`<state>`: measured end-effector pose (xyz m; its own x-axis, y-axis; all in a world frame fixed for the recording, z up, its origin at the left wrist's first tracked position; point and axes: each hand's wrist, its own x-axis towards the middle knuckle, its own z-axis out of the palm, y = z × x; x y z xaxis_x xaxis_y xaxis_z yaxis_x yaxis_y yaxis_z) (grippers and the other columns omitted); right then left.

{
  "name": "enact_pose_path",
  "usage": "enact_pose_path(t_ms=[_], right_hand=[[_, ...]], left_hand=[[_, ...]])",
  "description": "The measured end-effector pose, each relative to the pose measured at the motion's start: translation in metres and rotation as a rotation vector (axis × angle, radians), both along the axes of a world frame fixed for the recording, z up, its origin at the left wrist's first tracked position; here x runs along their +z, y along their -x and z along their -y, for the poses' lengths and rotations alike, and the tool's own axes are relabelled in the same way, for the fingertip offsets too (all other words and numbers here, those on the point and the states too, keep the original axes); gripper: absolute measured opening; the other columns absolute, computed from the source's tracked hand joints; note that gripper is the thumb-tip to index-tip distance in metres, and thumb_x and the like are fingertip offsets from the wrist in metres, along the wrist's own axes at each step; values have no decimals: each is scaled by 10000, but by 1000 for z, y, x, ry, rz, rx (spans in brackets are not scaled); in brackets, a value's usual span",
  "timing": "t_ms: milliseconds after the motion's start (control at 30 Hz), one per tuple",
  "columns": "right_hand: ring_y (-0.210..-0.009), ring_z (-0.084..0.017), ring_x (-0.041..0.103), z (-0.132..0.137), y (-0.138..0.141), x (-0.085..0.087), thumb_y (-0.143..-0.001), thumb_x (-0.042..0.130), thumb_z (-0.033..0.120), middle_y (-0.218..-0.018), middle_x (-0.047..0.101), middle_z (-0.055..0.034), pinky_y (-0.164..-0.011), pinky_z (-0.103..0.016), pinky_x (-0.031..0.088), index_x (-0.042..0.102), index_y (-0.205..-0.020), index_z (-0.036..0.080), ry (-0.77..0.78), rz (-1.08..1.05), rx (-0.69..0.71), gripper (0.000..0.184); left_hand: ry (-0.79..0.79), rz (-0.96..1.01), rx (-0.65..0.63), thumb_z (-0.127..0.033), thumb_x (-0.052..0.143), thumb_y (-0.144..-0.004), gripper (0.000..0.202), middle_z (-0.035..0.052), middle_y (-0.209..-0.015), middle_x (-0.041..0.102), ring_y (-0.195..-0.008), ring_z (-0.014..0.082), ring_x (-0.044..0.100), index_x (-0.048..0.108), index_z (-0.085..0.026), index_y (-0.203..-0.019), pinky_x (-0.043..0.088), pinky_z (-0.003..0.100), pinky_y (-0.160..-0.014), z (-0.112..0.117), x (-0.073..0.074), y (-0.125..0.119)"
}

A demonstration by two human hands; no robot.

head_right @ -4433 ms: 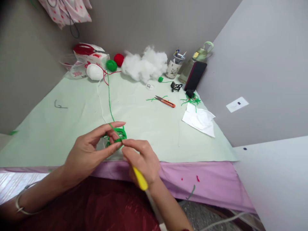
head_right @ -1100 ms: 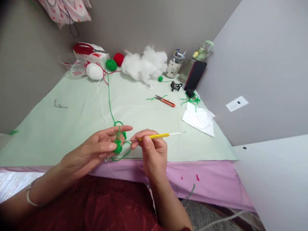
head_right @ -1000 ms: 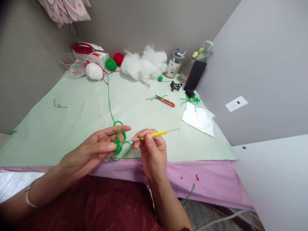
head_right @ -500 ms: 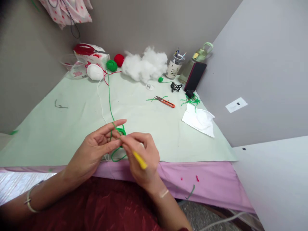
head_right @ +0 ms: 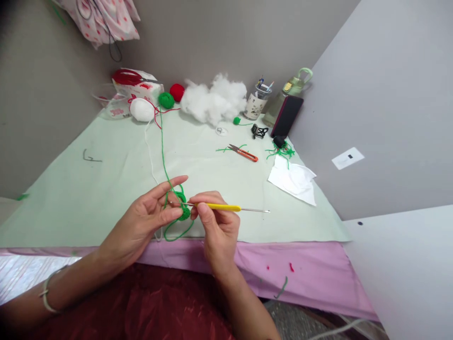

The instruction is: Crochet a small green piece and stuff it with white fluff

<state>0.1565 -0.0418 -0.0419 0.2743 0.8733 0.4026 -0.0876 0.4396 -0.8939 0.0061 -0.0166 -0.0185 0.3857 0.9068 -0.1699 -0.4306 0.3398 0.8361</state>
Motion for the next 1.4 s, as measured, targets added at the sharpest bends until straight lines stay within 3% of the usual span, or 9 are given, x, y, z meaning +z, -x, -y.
enact_pose_path(t_ms=[200,367,500,667,867,967,1167,1267,1400], right_hand=[[-929,-193,724,6,1,0,-1027,611,207,-955,782,-42,-794,-344,605,794,-1063,276,-46,239,-67,199],[-1020,-235,729,13,-4,-4,-961,664,102,-1138,773,-93,-815,-387,621,791,-1182,305,-350,698,-276,326],[-745,-181,683,9,-11,5,-1006,599,155,-847,735,-41,-654,-333,576,794,-1042,255,-144,306,-190,222],[-823,-185,711,1,-2,11,-997,651,250,-858,751,-43,-728,-315,594,802,-947,245,-15,91,1,159],[-735,-170,664,-8,-21,22,-931,755,375,-793,707,-33,-644,-273,573,787,-826,247,46,-115,104,169],[-612,-139,584,-12,-59,39,-913,764,415,-712,597,-9,-561,-259,544,738,-786,247,125,-340,227,212],[-458,-53,331,-17,-97,72,-855,823,267,-697,484,40,-421,-184,449,645,-753,236,150,-637,206,207],[-455,-38,325,-27,-87,89,-831,839,175,-694,471,58,-428,-143,471,595,-760,225,48,-774,191,258],[-451,-4,407,-51,-83,108,-777,859,46,-720,528,75,-463,-89,501,573,-788,209,-20,-845,186,329]], left_hand=[[13,9,-8,-176,891,-804,698,-55,-824,654,-795,109,606,649,-278,-1451,481,236,-802,1,-1,0],[85,26,-65,-220,895,-818,660,-34,-844,626,-721,86,526,666,-274,-1435,421,203,-673,-1,3,4],[189,69,-160,-256,890,-820,469,-38,-828,553,-564,43,298,772,-228,-1274,241,212,-507,-7,11,9],[86,31,-91,-276,922,-768,539,-19,-843,622,-696,106,505,761,-260,-1281,377,234,-642,-3,16,4],[-203,-159,-327,-394,857,-830,416,-1,-899,646,-613,100,454,787,-274,-1222,359,263,-590,-25,28,16],[-360,-264,-183,-404,826,-864,303,2,-794,642,-697,138,493,834,-281,-1140,397,280,-669,-61,62,44],[-642,-194,340,-373,772,-933,241,2,-1091,776,-886,155,612,828,-232,-1121,468,267,-746,-113,144,99],[-676,-212,361,-385,767,-939,289,-7,-1162,791,-1138,240,634,802,-226,-1177,511,307,-893,-122,145,120],[-493,-375,375,-585,616,-983,393,-12,-863,777,-756,182,642,801,-242,-1028,521,297,-689,-138,112,153]])
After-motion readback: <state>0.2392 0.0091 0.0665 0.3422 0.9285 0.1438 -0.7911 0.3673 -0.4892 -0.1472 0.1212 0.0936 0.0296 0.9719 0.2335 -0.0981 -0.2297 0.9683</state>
